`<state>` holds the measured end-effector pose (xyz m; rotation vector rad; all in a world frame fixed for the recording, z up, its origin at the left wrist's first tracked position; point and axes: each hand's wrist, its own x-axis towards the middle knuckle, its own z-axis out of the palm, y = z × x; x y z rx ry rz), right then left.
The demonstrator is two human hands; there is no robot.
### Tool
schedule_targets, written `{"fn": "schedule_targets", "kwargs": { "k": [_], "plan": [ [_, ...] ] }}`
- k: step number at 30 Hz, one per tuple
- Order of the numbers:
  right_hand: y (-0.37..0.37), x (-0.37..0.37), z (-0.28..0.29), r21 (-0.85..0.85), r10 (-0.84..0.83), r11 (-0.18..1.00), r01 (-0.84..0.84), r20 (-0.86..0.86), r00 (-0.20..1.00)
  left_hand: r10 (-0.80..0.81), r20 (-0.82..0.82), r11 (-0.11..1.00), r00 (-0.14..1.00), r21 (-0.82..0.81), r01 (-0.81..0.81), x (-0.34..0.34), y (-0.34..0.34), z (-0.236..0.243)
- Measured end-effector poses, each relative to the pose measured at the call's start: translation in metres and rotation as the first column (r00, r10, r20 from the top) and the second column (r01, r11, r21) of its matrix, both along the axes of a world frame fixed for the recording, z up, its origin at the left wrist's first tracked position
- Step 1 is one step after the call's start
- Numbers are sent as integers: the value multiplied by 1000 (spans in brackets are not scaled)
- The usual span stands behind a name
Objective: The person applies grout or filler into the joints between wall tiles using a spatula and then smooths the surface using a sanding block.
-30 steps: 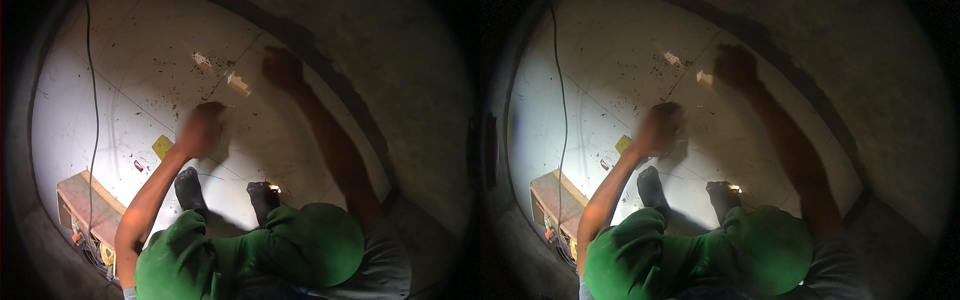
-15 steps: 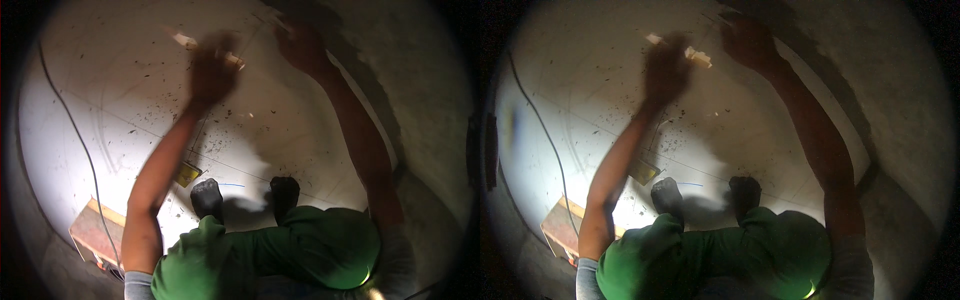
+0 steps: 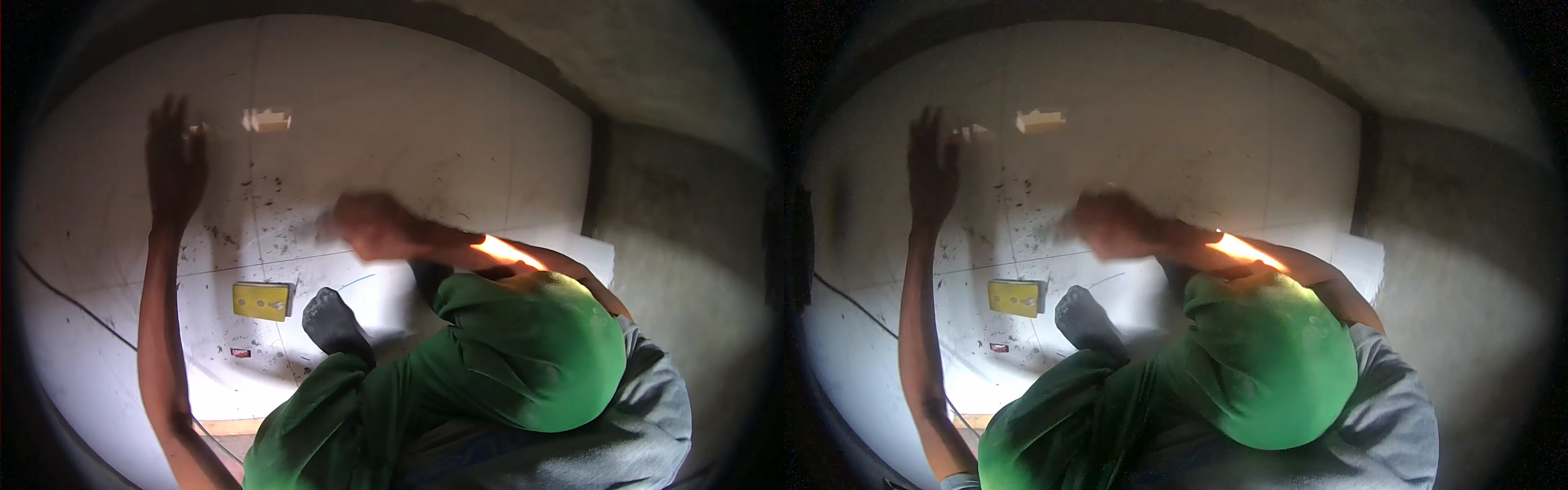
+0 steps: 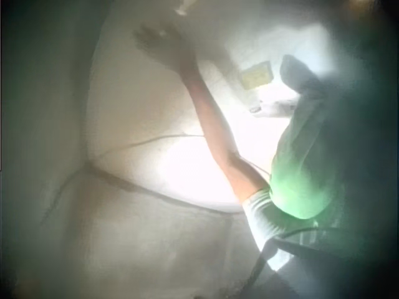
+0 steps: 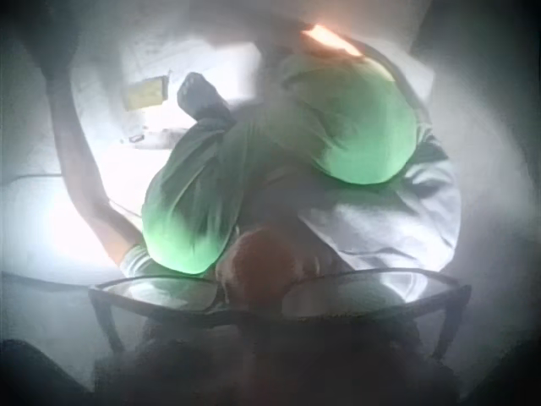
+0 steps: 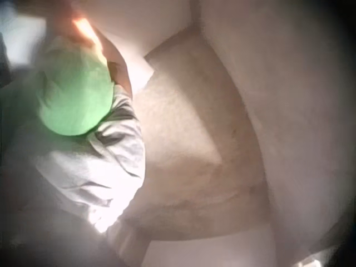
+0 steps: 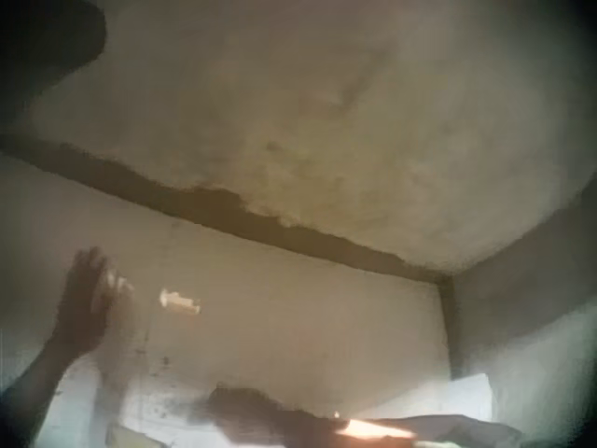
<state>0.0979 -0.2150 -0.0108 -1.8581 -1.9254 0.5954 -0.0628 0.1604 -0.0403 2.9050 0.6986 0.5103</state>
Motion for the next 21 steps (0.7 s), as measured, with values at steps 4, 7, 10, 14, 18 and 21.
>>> {"fn": "schedule_targets", "kwargs": {
  "k": [4,7,10,14,18,21],
  "plan": [
    [-67,143,19,111,-720,670,734,335,607,-365,-84,928,927,-120,354,80,-46,33],
    [-109,192,40,-1,-795,386,922,506,334,-471,-129,881,873,-118,458,134,-55,24],
    [-109,125,43,-184,-673,482,857,549,496,-498,-34,859,866,-151,488,218,-67,-21],
    [-113,14,34,90,-621,783,615,158,767,-376,-9,925,927,-68,374,294,-121,-65],
    [-201,52,27,61,-907,367,928,246,342,-599,23,791,801,-142,596,241,-221,-35],
    [-268,84,29,-17,-959,-128,992,256,-119,-878,-183,465,443,-544,698,167,-285,7]
  ]
}}
